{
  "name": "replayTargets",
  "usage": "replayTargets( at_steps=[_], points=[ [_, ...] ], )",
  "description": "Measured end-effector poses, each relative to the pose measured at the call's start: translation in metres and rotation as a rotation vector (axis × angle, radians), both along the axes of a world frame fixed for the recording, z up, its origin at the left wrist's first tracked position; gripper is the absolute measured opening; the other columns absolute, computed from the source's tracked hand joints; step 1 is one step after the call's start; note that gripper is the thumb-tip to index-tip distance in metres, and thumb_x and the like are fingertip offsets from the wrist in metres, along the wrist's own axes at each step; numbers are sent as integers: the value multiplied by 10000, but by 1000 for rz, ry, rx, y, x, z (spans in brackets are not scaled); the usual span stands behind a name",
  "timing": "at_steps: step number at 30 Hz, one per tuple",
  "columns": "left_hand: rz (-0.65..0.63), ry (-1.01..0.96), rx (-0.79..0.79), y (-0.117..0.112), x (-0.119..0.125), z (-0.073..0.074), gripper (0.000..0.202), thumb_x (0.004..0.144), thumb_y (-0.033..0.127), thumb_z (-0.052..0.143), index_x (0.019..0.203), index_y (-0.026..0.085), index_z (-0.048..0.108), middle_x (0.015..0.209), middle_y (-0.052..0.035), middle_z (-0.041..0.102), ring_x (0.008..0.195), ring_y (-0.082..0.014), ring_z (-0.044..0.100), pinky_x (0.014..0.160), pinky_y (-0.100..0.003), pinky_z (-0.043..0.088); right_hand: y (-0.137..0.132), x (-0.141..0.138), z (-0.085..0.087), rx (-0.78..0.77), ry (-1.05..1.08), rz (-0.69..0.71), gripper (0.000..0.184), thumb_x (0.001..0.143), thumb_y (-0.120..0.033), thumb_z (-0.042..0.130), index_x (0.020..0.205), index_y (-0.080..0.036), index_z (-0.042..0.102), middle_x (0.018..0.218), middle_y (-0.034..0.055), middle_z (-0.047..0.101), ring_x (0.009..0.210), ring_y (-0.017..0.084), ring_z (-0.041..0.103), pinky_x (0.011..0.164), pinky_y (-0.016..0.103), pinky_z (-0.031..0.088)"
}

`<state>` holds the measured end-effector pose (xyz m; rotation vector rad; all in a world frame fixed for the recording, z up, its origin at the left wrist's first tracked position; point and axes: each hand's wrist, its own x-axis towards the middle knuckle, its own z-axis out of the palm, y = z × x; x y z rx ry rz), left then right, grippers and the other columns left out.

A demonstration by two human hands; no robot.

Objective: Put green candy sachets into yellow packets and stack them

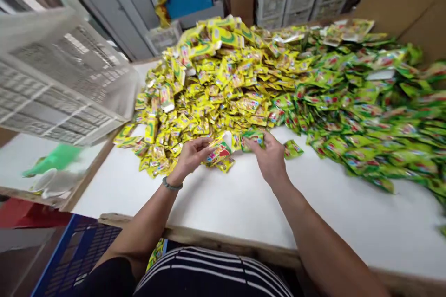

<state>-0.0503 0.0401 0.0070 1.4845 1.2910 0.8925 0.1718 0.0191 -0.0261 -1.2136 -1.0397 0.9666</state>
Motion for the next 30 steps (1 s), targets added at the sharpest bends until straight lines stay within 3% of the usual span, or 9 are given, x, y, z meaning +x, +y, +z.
replayTargets(
  at_steps=[4,9,14,19,25,30],
  points=[
    [6,-212,-155,-13,14,-10,465,639,467,828,940,134,707,836,-46,728,747,-161,659,700,-273,517,5,6,0,-29,-81,23,404,721,-483,742,997,-198,666,970,59,730,964,232,668,913,407,532],
    [27,-324,-280,-14,15,-16,526,563,474,871,929,129,719,830,-59,750,721,-159,678,718,-283,542,6,18,-4,-84,-167,165,404,709,-452,761,1000,-184,682,953,60,728,963,248,663,928,439,519],
    [25,-332,-266,-13,15,-23,532,552,472,878,929,130,722,850,-64,758,741,-162,688,731,-282,553,8,25,-2,-63,-60,165,404,715,-442,760,1032,-209,666,1029,52,721,1012,241,655,954,421,510],
    [-1,-304,-231,-13,13,-22,525,580,471,866,960,134,733,886,-70,759,771,-172,693,749,-294,559,7,30,1,-111,-311,263,372,735,-476,726,982,-200,687,944,54,714,975,268,646,899,430,520],
    [-148,-339,-379,-15,13,-18,450,592,387,880,934,129,740,893,-53,748,751,-141,681,725,-258,534,4,28,6,-60,-409,278,350,769,-464,682,975,-181,702,896,39,710,864,233,634,844,394,501],
    [-98,-408,-465,-21,26,-19,506,545,321,912,953,117,694,886,-42,740,749,-134,684,772,-282,528,-1,6,4,-80,-403,223,404,730,-561,685,864,-180,693,817,42,691,769,216,604,740,363,485]
  ],
)
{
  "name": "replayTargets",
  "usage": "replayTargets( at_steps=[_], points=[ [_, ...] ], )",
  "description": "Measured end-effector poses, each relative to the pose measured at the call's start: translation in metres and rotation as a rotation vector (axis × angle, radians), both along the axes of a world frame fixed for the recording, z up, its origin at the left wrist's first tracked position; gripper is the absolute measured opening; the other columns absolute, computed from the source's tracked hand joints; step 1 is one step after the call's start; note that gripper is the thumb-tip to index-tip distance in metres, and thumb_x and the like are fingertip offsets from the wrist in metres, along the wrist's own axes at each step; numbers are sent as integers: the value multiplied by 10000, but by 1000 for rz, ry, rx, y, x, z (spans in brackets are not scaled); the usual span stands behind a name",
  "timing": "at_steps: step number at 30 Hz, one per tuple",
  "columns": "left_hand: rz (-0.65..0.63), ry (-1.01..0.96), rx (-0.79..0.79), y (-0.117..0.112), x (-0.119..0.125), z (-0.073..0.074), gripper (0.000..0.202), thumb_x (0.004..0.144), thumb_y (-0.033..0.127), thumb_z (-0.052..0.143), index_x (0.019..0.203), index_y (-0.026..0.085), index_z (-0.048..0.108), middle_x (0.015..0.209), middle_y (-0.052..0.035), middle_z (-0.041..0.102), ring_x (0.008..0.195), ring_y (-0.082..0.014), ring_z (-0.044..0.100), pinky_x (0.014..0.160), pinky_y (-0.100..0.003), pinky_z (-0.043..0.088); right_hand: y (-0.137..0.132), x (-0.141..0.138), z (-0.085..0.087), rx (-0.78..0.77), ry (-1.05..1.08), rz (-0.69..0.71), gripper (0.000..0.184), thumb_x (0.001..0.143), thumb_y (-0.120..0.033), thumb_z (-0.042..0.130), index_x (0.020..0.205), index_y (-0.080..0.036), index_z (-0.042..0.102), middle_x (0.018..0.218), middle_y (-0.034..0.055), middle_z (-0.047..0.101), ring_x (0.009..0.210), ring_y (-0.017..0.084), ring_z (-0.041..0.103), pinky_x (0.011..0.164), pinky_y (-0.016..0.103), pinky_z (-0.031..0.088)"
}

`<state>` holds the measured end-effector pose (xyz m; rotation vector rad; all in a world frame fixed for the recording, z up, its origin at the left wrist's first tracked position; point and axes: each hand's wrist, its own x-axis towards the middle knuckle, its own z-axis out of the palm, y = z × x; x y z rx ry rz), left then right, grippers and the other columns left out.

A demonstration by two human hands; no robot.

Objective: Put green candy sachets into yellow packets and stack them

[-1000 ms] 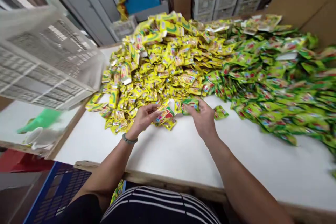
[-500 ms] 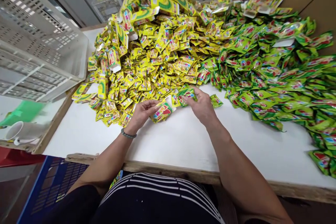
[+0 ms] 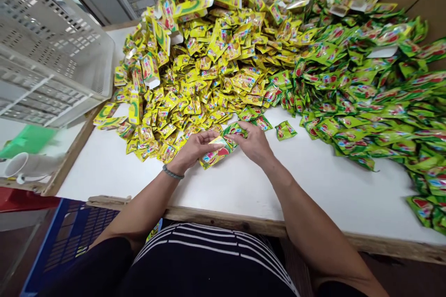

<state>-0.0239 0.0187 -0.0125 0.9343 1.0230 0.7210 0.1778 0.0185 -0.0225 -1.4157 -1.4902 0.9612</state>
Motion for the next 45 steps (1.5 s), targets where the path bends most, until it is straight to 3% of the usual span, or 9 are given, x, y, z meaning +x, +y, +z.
replayTargets(
  at_steps=[5,11,15,19,28,32,35,40,45],
  points=[
    [89,-62,20,-4,9,1,537,496,292,931,938,131,671,881,-21,739,749,-131,683,804,-301,537,-4,-12,-7,64,-76,-226,421,693,-609,695,741,-196,627,691,10,595,650,171,511,630,323,434],
    [115,-100,85,-5,7,0,493,500,253,926,922,132,701,896,-20,743,777,-132,682,829,-298,541,-5,-12,-14,209,-169,-36,249,771,-447,671,695,-210,667,893,73,635,908,252,552,859,436,449],
    [123,-102,69,-4,8,-1,496,510,271,923,932,133,701,879,-23,748,760,-141,686,822,-313,542,-6,-10,-14,171,-140,59,238,866,-371,562,779,-228,730,1095,85,651,1089,277,534,1008,509,371],
    [192,-115,60,-4,8,1,520,506,273,924,949,135,689,864,-30,752,760,-154,695,821,-323,545,-9,-14,-11,178,-145,-9,291,901,-404,530,821,-247,761,1192,87,619,1188,298,477,1071,549,307],
    [218,-138,81,-6,13,-3,527,498,293,924,932,139,667,786,-2,728,668,-109,657,694,-240,530,-18,-30,-12,117,-77,88,343,888,-488,556,736,-240,737,1225,100,615,1218,312,464,1088,551,328],
    [287,-142,159,-6,14,3,586,591,327,889,1076,188,592,755,26,706,622,-105,640,647,-234,511,-16,-29,-7,178,85,-77,322,808,-488,672,1017,-245,706,1185,101,616,1126,271,554,910,444,485],
    [296,-125,253,-7,11,4,567,671,356,846,1142,222,561,756,36,678,630,-102,623,638,-230,495,-17,-31,-8,94,223,14,332,822,-503,650,999,-227,703,1008,71,656,883,209,608,735,356,509],
    [160,-76,405,-4,6,-1,392,710,360,821,1022,199,646,935,-17,684,864,-133,634,809,-249,496,-21,-33,-10,40,215,125,271,872,-462,588,852,-215,695,768,22,621,736,171,566,693,325,468],
    [115,-80,318,-3,4,1,423,689,382,826,1009,197,621,925,-11,699,830,-137,648,808,-264,499,-20,-31,-7,-80,346,85,476,798,-462,677,1212,-239,604,833,20,705,723,185,620,688,339,511]
  ],
)
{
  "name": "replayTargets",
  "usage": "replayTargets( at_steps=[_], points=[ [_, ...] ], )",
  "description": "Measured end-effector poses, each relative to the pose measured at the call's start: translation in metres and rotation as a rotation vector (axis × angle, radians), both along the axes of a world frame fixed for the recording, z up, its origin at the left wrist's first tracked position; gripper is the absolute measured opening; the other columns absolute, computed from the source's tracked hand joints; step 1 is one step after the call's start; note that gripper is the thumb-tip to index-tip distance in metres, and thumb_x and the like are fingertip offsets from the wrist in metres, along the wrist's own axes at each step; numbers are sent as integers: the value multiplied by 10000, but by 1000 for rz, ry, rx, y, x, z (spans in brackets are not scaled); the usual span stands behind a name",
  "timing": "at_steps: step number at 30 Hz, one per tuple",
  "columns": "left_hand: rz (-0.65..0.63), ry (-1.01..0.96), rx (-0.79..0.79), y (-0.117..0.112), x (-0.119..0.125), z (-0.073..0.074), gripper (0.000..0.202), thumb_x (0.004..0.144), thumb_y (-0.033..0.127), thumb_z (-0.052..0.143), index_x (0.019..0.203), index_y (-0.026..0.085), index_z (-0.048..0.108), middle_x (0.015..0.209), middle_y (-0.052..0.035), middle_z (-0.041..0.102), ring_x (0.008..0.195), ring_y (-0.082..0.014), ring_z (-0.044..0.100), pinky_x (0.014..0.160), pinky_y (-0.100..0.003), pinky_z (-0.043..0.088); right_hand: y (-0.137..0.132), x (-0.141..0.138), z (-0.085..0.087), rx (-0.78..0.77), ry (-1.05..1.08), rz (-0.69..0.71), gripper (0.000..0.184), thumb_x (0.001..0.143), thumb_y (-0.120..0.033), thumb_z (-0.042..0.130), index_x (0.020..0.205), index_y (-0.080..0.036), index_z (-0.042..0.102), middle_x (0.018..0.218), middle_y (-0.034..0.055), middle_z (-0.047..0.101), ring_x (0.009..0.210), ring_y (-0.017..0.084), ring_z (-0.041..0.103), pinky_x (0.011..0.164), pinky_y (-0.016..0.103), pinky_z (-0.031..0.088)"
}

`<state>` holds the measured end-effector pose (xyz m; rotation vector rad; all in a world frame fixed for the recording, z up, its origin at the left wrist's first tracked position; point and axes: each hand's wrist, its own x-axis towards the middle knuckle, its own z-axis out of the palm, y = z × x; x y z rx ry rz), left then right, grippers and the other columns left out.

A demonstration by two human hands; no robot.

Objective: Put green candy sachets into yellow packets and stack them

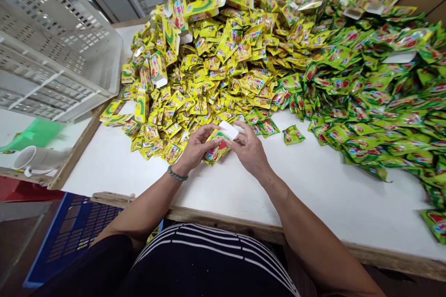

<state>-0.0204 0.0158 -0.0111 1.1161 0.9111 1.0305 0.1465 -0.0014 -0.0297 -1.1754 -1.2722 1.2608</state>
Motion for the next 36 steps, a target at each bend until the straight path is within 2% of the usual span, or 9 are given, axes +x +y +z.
replayTargets(
  at_steps=[4,6,8,11,15,23,25,30,36],
  points=[
    [60,-23,-121,-3,0,5,564,637,391,853,1060,215,524,764,45,675,623,-96,617,638,-217,484,0,1,8,131,-130,4,319,844,-460,615,1019,-223,737,1059,72,743,939,232,658,854,404,512],
    [81,-18,-127,-4,0,6,574,616,391,864,1039,205,524,693,62,646,569,-82,589,578,-192,451,-1,2,11,144,-146,-21,292,848,-459,608,920,-224,767,1000,65,758,943,236,662,854,406,511],
    [92,-12,-116,-4,1,4,554,604,395,869,1005,191,544,672,58,641,570,-82,589,566,-189,439,-1,2,11,89,-151,-46,275,799,-459,665,876,-217,773,883,51,760,809,211,658,755,374,521],
    [99,8,-131,-3,2,3,556,591,405,876,992,182,561,672,46,656,567,-87,595,565,-197,444,0,2,10,-34,-72,-63,287,728,-460,739,846,-200,768,792,38,749,696,181,635,672,337,513],
    [67,40,-144,-2,1,5,528,591,398,878,969,166,592,664,38,663,529,-82,579,546,-204,439,4,6,6,-144,123,-69,283,684,-462,780,805,-206,775,806,41,764,765,203,675,753,356,532],
    [63,-10,-157,-1,-2,7,509,598,410,875,961,158,621,656,43,656,527,-72,574,539,-194,434,6,13,1,-116,94,63,279,757,-469,713,890,-239,797,853,22,777,880,238,692,869,426,526],
    [67,-28,-166,-1,-3,8,496,602,405,873,949,156,622,658,40,658,525,-72,576,532,-192,431,4,11,3,-28,32,44,272,797,-453,672,914,-240,795,876,27,777,879,236,687,859,431,528],
    [77,-57,-166,-1,-6,13,494,601,387,875,950,158,610,646,38,662,538,-80,590,542,-195,444,-5,2,13,391,-301,-13,278,897,-374,565,1027,-247,775,1030,66,763,946,233,660,893,438,501],
    [32,-27,-177,-1,-6,16,532,596,382,876,987,161,590,600,60,642,456,-52,515,479,-181,374,-10,-7,9,481,-435,-48,389,958,-419,469,1211,-230,697,1154,92,732,1064,255,645,965,462,485]
  ],
)
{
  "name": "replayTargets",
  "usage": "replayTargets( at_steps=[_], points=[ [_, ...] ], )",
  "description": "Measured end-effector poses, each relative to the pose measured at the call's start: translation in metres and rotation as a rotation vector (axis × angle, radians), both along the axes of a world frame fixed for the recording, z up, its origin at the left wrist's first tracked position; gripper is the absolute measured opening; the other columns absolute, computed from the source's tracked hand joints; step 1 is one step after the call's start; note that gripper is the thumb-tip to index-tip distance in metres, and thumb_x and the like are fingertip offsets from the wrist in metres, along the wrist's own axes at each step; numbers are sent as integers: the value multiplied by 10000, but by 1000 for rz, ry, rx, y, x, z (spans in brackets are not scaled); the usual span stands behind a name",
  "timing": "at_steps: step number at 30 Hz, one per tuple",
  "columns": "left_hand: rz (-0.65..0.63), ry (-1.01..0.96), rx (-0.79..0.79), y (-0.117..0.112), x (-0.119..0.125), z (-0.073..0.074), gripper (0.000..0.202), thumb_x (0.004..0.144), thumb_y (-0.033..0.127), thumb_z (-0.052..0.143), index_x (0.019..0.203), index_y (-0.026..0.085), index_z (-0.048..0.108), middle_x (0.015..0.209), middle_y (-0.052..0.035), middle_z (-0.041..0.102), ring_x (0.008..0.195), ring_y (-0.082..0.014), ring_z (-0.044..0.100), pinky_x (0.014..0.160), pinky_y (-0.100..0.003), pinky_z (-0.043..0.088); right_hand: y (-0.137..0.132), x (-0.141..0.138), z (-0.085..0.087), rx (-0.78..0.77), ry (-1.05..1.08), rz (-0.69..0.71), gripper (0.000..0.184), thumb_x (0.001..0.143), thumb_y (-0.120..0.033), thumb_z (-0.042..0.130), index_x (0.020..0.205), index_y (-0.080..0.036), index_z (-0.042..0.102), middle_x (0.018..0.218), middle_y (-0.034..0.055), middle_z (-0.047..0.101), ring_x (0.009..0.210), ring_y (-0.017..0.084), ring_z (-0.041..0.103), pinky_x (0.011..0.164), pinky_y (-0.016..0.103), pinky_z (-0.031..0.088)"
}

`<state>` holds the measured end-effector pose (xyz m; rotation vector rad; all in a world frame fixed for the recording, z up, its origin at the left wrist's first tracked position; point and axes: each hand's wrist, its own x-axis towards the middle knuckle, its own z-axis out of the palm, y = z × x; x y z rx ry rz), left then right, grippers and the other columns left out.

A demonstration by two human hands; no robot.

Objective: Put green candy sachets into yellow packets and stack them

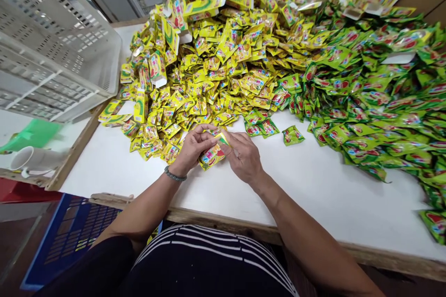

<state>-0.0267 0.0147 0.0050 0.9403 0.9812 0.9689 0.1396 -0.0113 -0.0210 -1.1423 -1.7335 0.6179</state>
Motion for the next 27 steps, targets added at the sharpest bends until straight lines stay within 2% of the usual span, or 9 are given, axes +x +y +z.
replayTargets(
  at_steps=[4,7,9,12,13,16,18,22,27],
  points=[
    [33,-27,-42,-1,1,1,590,593,343,877,1055,175,550,611,63,652,474,-67,536,494,-185,391,-3,-7,-6,16,-4,26,469,955,-464,472,1300,-195,639,1148,117,727,1078,269,624,978,467,484],
    [29,-9,-51,-5,3,1,563,617,384,862,1023,183,528,618,62,650,493,-73,550,513,-188,404,1,-2,-6,-45,50,56,438,990,-459,390,1218,-235,689,1141,89,731,1092,247,626,965,447,493],
    [-139,49,-32,-9,5,1,517,652,422,838,997,184,534,618,54,645,483,-68,529,498,-184,372,10,6,-5,-76,83,-31,423,993,-451,382,1090,-239,735,1101,83,741,1069,241,641,951,439,497],
    [-509,205,103,-13,6,1,422,719,474,777,960,175,601,660,8,657,533,-92,540,516,-211,367,33,24,-12,-91,54,-348,413,970,-469,415,979,-216,741,1004,108,744,993,262,650,919,451,492],
    [-527,295,186,-12,5,0,383,747,492,748,921,175,621,668,-3,651,560,-105,545,537,-226,379,42,30,-17,-88,10,-438,407,961,-472,420,990,-215,734,990,116,738,986,272,641,926,461,478],
    [-209,713,434,-5,-1,-5,344,793,518,699,838,184,628,711,-22,613,655,-147,540,626,-274,404,63,43,-37,-60,-146,-521,379,902,-448,496,1106,-202,699,1076,144,708,1059,311,583,995,512,404],
    [-59,989,504,0,-4,-10,380,746,522,748,864,184,620,805,-52,609,763,-194,552,692,-308,418,68,45,-49,-80,-209,-519,403,851,-420,549,1158,-192,678,1125,158,688,1097,340,546,1002,544,379],
    [-220,1246,559,3,-2,-23,426,657,418,844,924,177,616,965,-102,589,955,-276,550,781,-347,432,62,42,-49,-96,-181,-481,400,793,-371,588,1138,-193,681,1118,153,683,1061,340,558,960,530,416],
    [-288,1254,515,3,1,-28,378,704,364,812,953,182,592,952,-83,589,908,-253,562,750,-331,429,50,39,-31,-249,76,-332,351,745,-406,637,1022,-196,688,906,70,680,656,195,584,695,381,501]
  ],
)
